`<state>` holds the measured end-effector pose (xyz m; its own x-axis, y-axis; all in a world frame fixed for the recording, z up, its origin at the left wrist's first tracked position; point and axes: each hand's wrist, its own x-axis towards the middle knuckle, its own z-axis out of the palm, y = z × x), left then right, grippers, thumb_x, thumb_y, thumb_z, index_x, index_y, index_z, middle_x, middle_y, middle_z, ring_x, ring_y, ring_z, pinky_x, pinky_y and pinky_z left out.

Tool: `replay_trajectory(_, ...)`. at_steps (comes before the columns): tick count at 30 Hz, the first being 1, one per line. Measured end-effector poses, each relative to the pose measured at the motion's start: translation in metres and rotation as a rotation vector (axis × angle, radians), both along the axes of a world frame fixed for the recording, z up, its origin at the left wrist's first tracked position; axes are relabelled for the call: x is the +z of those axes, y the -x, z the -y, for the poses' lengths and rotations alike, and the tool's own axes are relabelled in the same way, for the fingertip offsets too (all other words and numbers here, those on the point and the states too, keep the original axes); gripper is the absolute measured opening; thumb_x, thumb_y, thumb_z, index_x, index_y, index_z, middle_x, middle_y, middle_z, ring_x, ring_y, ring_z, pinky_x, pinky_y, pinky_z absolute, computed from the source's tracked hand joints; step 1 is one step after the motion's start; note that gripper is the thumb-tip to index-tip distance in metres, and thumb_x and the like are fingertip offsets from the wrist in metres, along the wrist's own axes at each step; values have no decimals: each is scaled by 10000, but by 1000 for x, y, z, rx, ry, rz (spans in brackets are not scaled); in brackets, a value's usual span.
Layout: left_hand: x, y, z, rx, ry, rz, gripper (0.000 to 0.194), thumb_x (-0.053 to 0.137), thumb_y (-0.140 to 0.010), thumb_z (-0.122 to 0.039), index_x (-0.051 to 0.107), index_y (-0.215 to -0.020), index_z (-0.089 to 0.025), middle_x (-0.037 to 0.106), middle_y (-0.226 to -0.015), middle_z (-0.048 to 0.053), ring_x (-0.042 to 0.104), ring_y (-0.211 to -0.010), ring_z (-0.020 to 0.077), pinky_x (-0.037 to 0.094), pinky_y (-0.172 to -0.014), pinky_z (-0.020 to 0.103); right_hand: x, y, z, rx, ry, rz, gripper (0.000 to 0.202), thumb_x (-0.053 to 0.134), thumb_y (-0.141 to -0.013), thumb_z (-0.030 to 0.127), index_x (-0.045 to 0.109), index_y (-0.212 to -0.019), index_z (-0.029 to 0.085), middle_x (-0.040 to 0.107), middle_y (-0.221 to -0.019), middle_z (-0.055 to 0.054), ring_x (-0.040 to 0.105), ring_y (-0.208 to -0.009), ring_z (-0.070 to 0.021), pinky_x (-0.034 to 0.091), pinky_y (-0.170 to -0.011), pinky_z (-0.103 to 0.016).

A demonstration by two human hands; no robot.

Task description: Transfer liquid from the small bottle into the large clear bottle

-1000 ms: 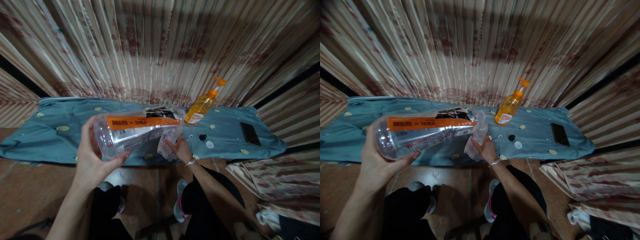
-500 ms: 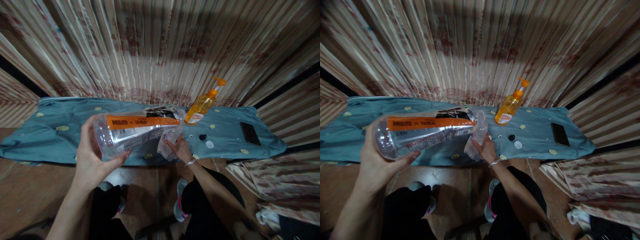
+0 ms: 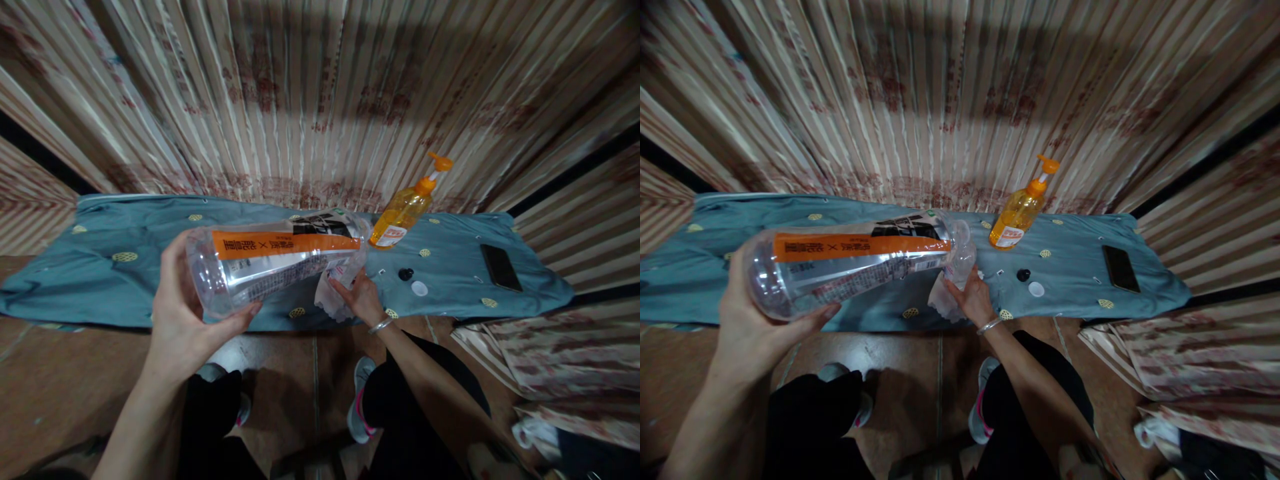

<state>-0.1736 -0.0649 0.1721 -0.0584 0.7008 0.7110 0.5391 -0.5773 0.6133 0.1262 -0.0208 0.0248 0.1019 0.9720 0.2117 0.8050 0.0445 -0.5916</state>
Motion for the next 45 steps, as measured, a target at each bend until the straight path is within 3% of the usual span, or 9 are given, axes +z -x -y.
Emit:
replay_trajectory(11, -1, 2, 0, 7, 27, 6, 1021, 954, -569, -484, 551, -1463, -199, 697, -1316, 142, 723, -1156, 317, 645, -952, 487, 1, 1, 1, -24, 41, -38, 534, 748, -885, 493, 532, -1251, 170, 798, -1071, -180, 785, -955, -336, 615, -818, -415)
replay_trajectory(20, 0, -1, 0, 16, 16, 13, 972, 938, -572, -501, 562, -1427, -235, 704, -1283, 101, 733, -1123, 304, 654, -937, 478, 2, 0, 1, 0, 47, -33, 516, 731, -894, 517, 541, -1214, 159, 803, -1049, -172, 790, -955, -328, 613, -806, -394)
replay_trajectory(34, -1, 1, 1, 11, 21, 11, 993, 941, -588, -516, 551, -1449, -214, 691, -1338, 124, 715, -1184, 317, 634, -987, 484, -1, 1, 0, -23, 22, -3, 538, 731, -901, 527, 539, -1240, 155, 804, -1031, -168, 793, -935, -325, 619, -785, -387)
replay_trajectory(45, 0, 3, -1, -5, -22, -30, 1016, 930, -607, -556, 543, -1469, -181, 698, -1292, 135, 732, -1125, 301, 660, -925, 462, 0, -1, 1, 24, 14, -20, 539, 711, -914, 527, 533, -1250, 145, 803, -1047, -180, 794, -946, -325, 615, -804, -382)
